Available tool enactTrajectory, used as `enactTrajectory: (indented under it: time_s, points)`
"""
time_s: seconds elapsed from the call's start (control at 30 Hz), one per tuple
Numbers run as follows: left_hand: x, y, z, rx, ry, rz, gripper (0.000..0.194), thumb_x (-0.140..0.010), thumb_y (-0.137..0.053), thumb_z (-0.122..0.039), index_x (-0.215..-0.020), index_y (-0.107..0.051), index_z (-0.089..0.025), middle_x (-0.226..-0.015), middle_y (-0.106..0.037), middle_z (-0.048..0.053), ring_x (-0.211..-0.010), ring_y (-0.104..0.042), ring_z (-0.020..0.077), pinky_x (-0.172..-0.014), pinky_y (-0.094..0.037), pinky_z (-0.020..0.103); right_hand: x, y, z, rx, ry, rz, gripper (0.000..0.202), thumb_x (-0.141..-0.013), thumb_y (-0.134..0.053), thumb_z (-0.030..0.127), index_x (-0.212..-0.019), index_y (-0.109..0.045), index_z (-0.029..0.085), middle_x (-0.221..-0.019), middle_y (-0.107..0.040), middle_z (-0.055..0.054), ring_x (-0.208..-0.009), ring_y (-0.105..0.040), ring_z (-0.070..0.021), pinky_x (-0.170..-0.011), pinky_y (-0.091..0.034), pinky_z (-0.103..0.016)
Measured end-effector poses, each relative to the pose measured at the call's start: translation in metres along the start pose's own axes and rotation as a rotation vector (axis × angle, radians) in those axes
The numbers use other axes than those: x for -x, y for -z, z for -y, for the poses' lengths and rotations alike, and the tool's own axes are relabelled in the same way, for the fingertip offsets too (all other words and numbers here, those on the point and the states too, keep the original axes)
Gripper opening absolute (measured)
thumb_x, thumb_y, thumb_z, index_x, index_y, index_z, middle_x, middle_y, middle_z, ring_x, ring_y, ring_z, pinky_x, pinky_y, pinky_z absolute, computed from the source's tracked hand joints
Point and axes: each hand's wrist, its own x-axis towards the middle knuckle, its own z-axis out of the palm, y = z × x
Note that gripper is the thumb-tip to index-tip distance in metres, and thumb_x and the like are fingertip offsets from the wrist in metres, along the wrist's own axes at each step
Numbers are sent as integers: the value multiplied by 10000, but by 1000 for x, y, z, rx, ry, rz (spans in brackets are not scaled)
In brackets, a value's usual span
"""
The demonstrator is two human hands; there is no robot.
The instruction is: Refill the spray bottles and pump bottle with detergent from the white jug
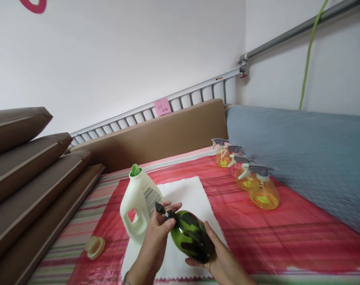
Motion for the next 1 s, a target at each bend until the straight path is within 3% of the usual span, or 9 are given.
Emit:
enactTrajectory:
  time_s: [0.1, 0.27, 0.47, 0.6, 0.7, 0.8, 1.0]
  points:
    - [-1, 4, 1, -86, -31, -2, 360, -646, -769, -346, -943, -649, -182, -1085, -674, 131, -1075, -545, 310, -935, -374, 430, 0, 2, -1, -8, 1, -4, 446, -864, -472, 509, -1166, -572, 196, -1035, -712, -106, -876, -655, -238, -709, -521, -418]
    - [1, 4, -12, -166, 11, 149, 440, -721, -696, -387, -1119, -622, -217, -1314, -540, 111, -1254, -401, 313, -1032, -302, 425, 2, 4, 0, -37, -6, 15, 439, -863, -475, 505, -1144, -589, 188, -1041, -709, -114, -854, -656, -236, -690, -519, -406]
    - [-3, 3, -8, -222, -42, 41, 405, -600, -789, -368, -956, -670, -218, -1171, -627, 106, -1141, -500, 328, -943, -393, 432, 4, 2, 3, -23, 8, 29, 474, -843, -495, 523, -1188, -571, 207, -1045, -706, -119, -888, -648, -253, -697, -515, -416]
    - [-4, 7, -10, -270, -6, 17, 479, -615, -766, -420, -1030, -661, -205, -1248, -583, 129, -1176, -480, 328, -1008, -328, 461, 5, -1, 3, -12, 47, -18, 467, -826, -520, 527, -1168, -583, 215, -1054, -702, -108, -878, -644, -244, -682, -519, -402]
    - [-3, 4, -13, -281, -67, -16, 624, -521, -799, -493, -1049, -643, -201, -1237, -583, 151, -1181, -474, 357, -991, -342, 478, 6, -2, 2, 28, 65, -2, 479, -827, -518, 527, -1203, -549, 232, -1063, -697, -103, -899, -643, -251, -705, -516, -411]
    - [-3, 1, -10, -350, -131, -32, 592, -516, -795, -508, -989, -651, -182, -1185, -605, 164, -1161, -485, 367, -962, -372, 470, 6, -3, -1, 92, 84, 32, 484, -826, -513, 532, -1212, -532, 241, -1086, -684, -103, -939, -635, -271, -703, -517, -415]
    - [-11, 18, 4, -257, -125, -216, 585, -500, -816, -461, -981, -641, -177, -1069, -649, 135, -1024, -567, 313, -899, -415, 439, 4, -1, 0, 54, 105, -4, 496, -850, -496, 495, -1279, -448, 250, -1112, -673, -109, -930, -634, -262, -665, -526, -403]
